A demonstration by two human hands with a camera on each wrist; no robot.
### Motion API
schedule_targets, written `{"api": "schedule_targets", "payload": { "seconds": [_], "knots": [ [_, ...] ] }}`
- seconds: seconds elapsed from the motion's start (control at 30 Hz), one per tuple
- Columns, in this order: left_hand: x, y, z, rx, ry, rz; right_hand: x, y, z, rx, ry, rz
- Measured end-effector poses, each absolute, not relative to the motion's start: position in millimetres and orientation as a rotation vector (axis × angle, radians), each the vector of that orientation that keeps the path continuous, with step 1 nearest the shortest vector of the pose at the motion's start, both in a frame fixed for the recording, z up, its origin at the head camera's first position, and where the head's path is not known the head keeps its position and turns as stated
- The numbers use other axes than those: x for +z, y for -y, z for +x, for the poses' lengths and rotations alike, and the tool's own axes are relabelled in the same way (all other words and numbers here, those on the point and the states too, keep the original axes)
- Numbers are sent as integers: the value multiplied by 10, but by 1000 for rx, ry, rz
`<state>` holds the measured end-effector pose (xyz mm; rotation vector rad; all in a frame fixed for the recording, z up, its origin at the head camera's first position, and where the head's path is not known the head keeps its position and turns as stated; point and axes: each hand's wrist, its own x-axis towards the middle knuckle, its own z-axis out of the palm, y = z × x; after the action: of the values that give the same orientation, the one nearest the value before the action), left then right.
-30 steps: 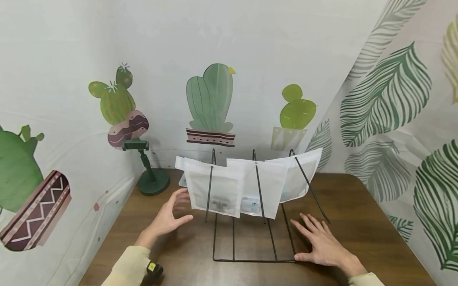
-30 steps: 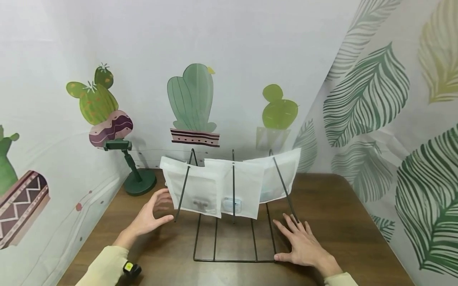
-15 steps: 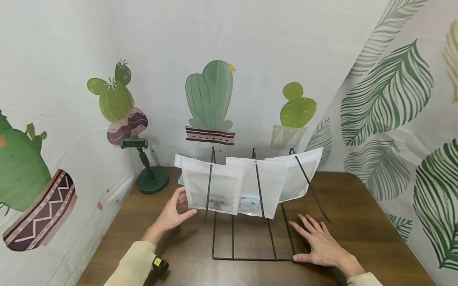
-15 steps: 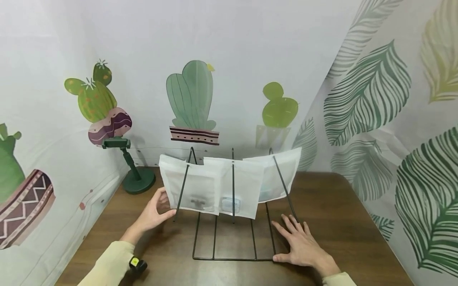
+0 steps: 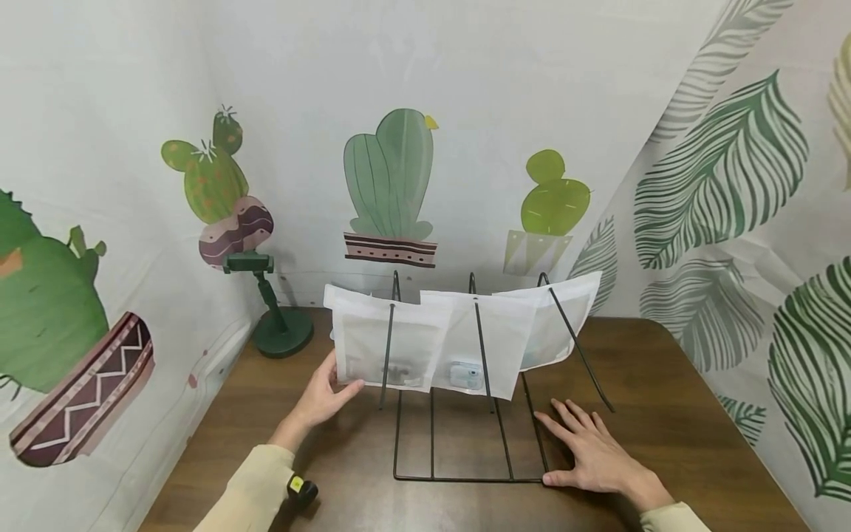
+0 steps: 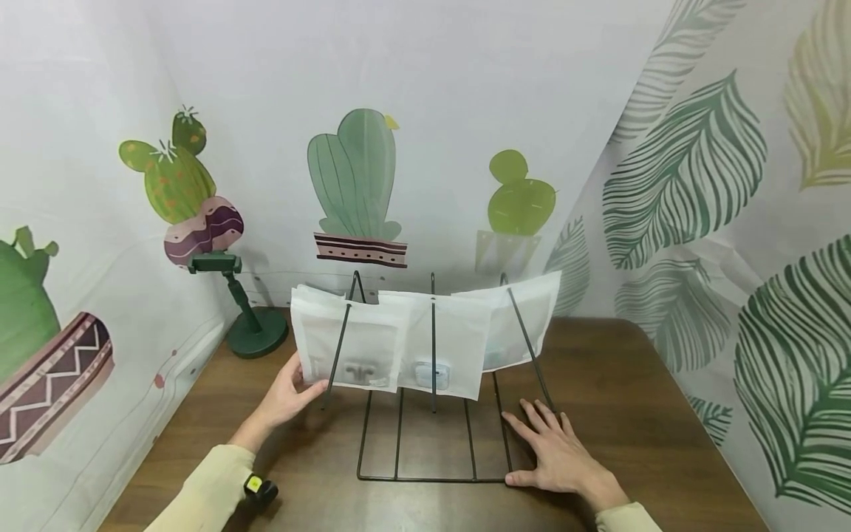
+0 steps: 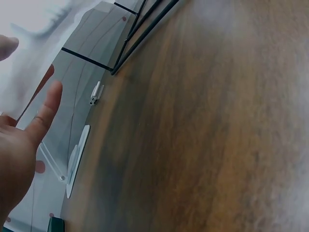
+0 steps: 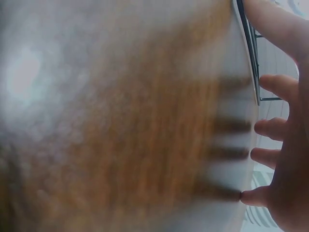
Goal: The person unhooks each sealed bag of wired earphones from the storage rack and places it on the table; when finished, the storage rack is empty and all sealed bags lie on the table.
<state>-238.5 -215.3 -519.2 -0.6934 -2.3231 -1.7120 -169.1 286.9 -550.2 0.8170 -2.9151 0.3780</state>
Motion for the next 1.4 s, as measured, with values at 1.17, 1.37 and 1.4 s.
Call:
{"api": "schedule_targets", "payload": {
  "seconds": [1.17,1.37,1.4],
  "knots": [
    [-4897,2044,-2196,-1769,2290,-713,-5489,-2852,-1673,419,2981,806],
    [-4888,2057,-2150,-1745,2287,-730,-5487,-2849,-1673,423,2988,805],
    [-4887,2062,-2143,-1741,2287,-732,-5488,-2849,-1673,425,2992,804]
  ]
}}
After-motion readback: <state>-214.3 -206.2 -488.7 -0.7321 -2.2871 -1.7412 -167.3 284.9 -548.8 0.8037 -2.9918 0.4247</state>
